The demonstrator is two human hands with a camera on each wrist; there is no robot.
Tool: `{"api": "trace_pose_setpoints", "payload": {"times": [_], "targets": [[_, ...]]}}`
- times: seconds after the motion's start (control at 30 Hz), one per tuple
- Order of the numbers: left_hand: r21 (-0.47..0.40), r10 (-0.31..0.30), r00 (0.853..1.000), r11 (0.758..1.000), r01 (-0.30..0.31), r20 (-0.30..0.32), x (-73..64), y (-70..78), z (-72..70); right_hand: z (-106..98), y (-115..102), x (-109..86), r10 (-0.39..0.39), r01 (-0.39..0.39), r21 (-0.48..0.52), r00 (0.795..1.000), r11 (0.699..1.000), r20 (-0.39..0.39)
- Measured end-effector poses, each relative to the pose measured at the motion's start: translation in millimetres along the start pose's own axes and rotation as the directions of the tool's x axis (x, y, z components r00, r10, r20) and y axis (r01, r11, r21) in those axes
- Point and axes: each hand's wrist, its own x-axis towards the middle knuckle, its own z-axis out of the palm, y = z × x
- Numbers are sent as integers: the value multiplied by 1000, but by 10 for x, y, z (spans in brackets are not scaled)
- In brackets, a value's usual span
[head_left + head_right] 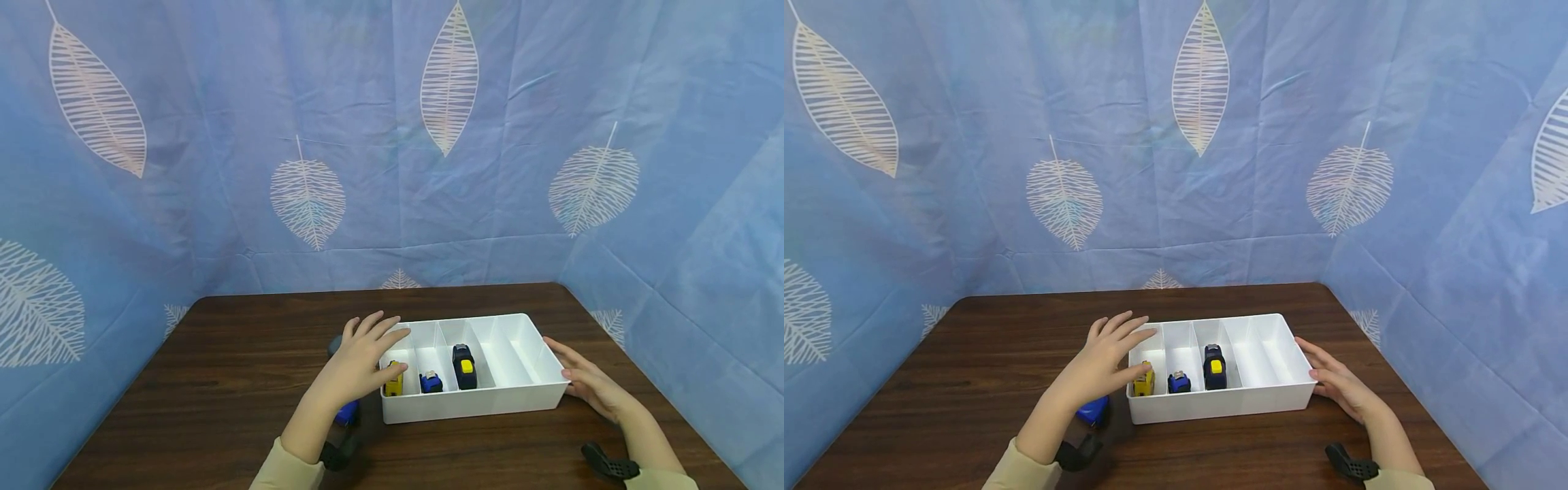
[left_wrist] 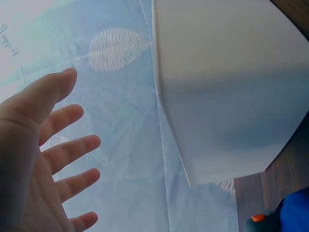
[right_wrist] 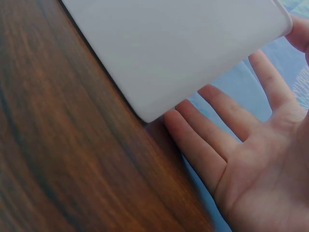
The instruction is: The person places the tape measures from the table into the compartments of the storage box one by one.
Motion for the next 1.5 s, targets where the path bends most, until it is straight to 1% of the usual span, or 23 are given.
{"api": "trace_pose_setpoints", "payload": {"times": [0.1, 0.2, 0.37, 0.47, 0.63, 0.77, 1.0, 1.27, 1.5], "targets": [[-11, -16, 1000, 1000, 16, -9, -11, -36, -25, 3, -1, 1, -3, 3, -5, 1000, 1000, -4], [-28, -46, 999, 999, 45, -12, -27, -76, -48, 10, -11, 3, -5, 5, -11, 1000, 1000, -11], [-28, -77, 997, 997, 76, -30, -62, -168, -52, 14, -15, 0, -7, 7, -18, 1000, 1000, -14], [-25, -95, 995, 995, 94, -43, -84, -226, -50, 8, -5, -2, -6, 6, -10, 1000, 1000, -9], [-44, -136, 990, 990, 134, -46, -106, -291, -67, -6, 5, -3, -9, 9, 5, 1000, 1000, 6], [-56, -154, 987, 987, 152, -41, -119, -329, -76, -8, 1, -6, -15, 15, 2, 1000, 1000, 12], [-69, -188, 982, 980, 187, -13, -158, -391, -78, -4, -9, -10, -22, 22, -3, 999, 1000, 25], [-97, -221, 975, 970, 221, 8, -206, -514, -36, -16, 5, -6, -26, 26, 15, 999, 1000, 38], [-99, -254, 967, 962, 256, 36, -244, -591, 5, -10, 0, -6, -28, 27, 14, 999, 1000, 42]]}}
